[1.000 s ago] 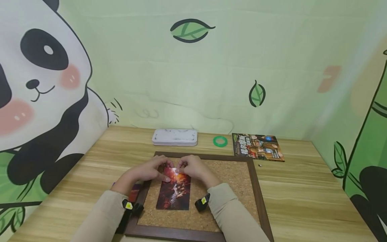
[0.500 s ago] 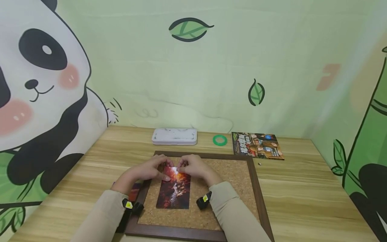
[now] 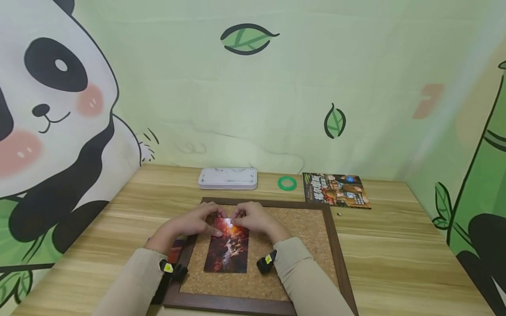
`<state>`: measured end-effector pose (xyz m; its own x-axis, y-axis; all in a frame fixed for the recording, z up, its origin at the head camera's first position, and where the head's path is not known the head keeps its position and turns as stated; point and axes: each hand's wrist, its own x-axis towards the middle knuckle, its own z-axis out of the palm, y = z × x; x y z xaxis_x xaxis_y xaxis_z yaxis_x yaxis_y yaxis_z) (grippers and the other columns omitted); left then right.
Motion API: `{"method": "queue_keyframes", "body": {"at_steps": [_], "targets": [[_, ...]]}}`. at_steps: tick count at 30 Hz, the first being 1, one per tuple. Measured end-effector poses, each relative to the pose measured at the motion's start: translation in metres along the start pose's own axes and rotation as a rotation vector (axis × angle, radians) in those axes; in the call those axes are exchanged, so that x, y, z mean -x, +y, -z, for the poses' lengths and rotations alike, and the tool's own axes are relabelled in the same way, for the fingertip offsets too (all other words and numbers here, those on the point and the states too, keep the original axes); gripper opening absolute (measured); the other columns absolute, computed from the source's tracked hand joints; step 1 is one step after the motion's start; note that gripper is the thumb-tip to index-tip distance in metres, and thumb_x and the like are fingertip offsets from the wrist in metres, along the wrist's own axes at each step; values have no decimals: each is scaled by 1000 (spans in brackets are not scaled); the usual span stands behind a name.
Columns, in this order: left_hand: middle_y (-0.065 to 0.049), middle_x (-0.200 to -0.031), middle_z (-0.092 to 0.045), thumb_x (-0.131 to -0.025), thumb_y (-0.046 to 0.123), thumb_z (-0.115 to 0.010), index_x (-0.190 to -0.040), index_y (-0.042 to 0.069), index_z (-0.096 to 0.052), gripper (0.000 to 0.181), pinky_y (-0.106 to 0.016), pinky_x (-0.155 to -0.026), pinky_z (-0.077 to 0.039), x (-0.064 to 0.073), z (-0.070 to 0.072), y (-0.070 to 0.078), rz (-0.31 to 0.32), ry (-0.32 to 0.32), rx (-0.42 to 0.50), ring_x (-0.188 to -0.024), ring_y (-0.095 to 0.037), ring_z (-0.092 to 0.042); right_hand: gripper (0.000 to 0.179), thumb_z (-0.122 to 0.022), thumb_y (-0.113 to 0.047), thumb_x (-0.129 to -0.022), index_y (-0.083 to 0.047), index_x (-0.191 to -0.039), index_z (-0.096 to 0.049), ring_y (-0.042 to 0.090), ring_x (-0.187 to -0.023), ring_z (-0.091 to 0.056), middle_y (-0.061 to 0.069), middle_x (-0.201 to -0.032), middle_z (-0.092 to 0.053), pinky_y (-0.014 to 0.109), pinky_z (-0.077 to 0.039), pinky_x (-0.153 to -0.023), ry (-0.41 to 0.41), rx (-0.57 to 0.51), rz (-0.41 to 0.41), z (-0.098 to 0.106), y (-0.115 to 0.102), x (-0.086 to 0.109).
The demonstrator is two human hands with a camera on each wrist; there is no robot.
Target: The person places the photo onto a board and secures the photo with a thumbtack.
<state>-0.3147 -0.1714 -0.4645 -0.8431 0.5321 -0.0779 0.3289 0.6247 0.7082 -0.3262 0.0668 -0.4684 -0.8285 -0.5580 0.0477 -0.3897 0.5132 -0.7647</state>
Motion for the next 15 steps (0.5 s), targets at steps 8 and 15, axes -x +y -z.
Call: {"method": "queue_keyframes", "body": {"at_steps": [8, 15], "targets": [[4, -109, -56, -78, 32, -87, -111, 24, -66, 40, -44, -93, -37, -1, 0, 1, 14, -1, -1, -107, -22, -41, 8, -74, -17, -90, -11, -94, -71, 12, -78, -58, -3, -81, -64, 30, -47, -72, 1, 11, -7, 1, -2, 0], [4, -109, -56, -77, 33, -87, -111, 25, -66, 40, -44, -93, -37, 0, 0, 2, 16, -1, -1, -107, -21, -42, 7, -74, -16, -90, -11, -94, -72, 13, -78, -58, -2, -82, -64, 31, -47, -73, 7, 3, -10, 1, -4, 2]]}}
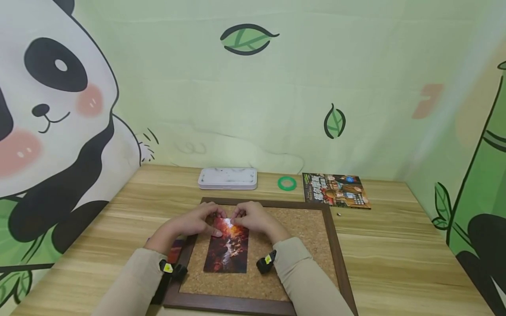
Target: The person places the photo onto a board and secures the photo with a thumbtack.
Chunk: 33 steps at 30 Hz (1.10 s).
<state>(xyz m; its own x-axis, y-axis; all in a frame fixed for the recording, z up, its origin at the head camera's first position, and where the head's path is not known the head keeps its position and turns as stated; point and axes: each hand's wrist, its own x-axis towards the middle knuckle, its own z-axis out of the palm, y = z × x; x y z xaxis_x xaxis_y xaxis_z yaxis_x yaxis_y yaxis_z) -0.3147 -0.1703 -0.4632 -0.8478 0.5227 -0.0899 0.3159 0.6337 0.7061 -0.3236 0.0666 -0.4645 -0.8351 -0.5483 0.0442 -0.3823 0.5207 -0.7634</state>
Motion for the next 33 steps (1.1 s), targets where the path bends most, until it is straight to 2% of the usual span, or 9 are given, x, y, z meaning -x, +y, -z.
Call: {"method": "queue_keyframes", "body": {"at_steps": [5, 21, 33], "targets": [[4, -109, -56, -77, 34, -87, -111, 25, -66, 40, -45, -94, -37, 0, -1, -1, 0, 2, 0, -108, -21, -42, 8, -74, -16, -90, -10, -94, -72, 12, -78, -58, -3, -82, -64, 31, -47, -73, 8, -2, 8, 0, 2, -2], [3, -110, -55, -77, 34, -87, -112, 25, -66, 41, -44, -93, -38, 0, -1, -1, 13, 0, -4, -107, -22, -42, 6, -72, -17, -93, -13, -96, -72, 14, -80, -58, -2, -84, -64, 30, -48, -73, -15, -8, -41, 0, 3, -3], [3, -111, -55, -78, 34, -87, -112, 25, -66, 41, -44, -92, -38, 0, -1, 0, 12, 0, 0, -107, -22, -42, 5, -73, -16, -92, -11, -93, -72, 12, -79, -58, -3, -83, -65, 29, -47, -72, -6, -4, -30, 0, 1, -1]]}}
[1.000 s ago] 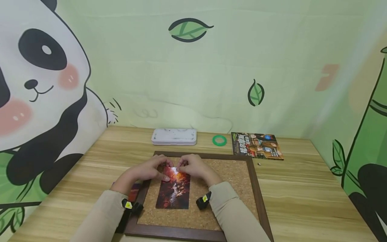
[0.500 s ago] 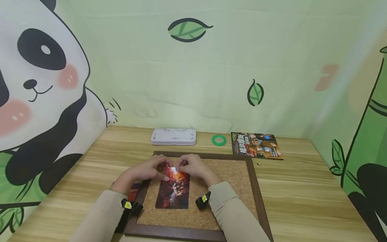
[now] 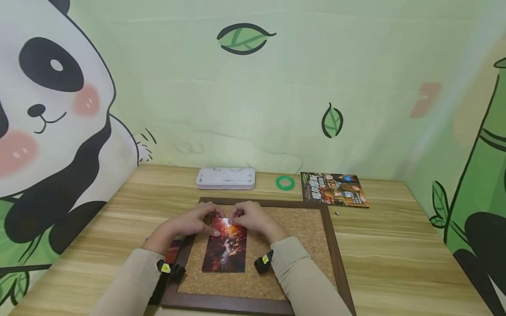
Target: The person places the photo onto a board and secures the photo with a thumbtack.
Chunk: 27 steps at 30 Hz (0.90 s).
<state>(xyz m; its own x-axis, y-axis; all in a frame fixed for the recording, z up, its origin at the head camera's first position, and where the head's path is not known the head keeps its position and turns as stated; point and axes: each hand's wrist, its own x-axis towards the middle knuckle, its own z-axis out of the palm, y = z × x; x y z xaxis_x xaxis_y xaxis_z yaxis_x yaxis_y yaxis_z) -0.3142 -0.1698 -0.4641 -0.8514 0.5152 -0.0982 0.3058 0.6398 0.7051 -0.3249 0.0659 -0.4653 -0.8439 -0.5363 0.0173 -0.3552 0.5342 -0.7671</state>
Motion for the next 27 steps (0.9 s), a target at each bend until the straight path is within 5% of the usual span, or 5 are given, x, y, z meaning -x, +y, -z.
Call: {"method": "queue_keyframes", "body": {"at_steps": [27], "targets": [[5, -110, -57, -78, 35, -87, -112, 25, -66, 41, -44, -93, -38, 0, 2, -1, -22, 0, -35, -107, -21, -44, 6, -76, -15, -89, -12, -91, -72, 14, -79, -57, -2, -82, -64, 30, -46, -74, 82, 2, -52, -2, 1, -1]]}}
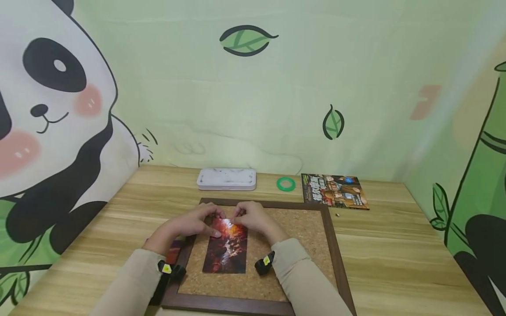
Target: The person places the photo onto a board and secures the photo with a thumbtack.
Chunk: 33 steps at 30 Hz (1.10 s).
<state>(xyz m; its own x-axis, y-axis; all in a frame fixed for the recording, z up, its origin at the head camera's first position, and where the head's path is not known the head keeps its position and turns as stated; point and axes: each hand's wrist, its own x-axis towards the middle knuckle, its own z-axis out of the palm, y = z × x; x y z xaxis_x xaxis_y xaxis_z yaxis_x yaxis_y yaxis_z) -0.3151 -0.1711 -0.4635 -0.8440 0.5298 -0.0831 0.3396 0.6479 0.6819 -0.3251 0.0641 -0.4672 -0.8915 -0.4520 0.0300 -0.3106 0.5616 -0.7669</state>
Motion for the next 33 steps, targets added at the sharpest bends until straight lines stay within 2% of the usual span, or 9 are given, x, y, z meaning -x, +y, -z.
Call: {"method": "queue_keyframes", "body": {"at_steps": [18, 25, 33], "targets": [[3, -111, -56, -78, 34, -86, -113, 23, -66, 42, -45, -93, -38, 2, 0, 6, 7, -3, 24, -108, -22, -43, 7, -75, -16, -89, -11, -91, -71, 13, -77, -58, -2, -82, -65, 29, -47, -71, -7, 5, 8, 0, -1, 1], [5, -111, -56, -78, 36, -87, -111, 28, -66, 41, -45, -95, -38, 1, 1, 0, 19, 0, 14, -108, -21, -44, 5, -71, -16, -93, -11, -94, -70, 14, -80, -58, -3, -84, -64, 32, -48, -75, -22, 40, 57, 0, -1, 0], [5, -112, -58, -80, 32, -85, -112, 23, -67, 37, -46, -96, -37, 1, 1, -1, -22, 8, 10, -109, -22, -44, 4, -69, -13, -94, -10, -94, -72, 14, -84, -60, -3, -86, -66, 36, -51, -79, 62, 19, 152, 10, -25, 15]]}}
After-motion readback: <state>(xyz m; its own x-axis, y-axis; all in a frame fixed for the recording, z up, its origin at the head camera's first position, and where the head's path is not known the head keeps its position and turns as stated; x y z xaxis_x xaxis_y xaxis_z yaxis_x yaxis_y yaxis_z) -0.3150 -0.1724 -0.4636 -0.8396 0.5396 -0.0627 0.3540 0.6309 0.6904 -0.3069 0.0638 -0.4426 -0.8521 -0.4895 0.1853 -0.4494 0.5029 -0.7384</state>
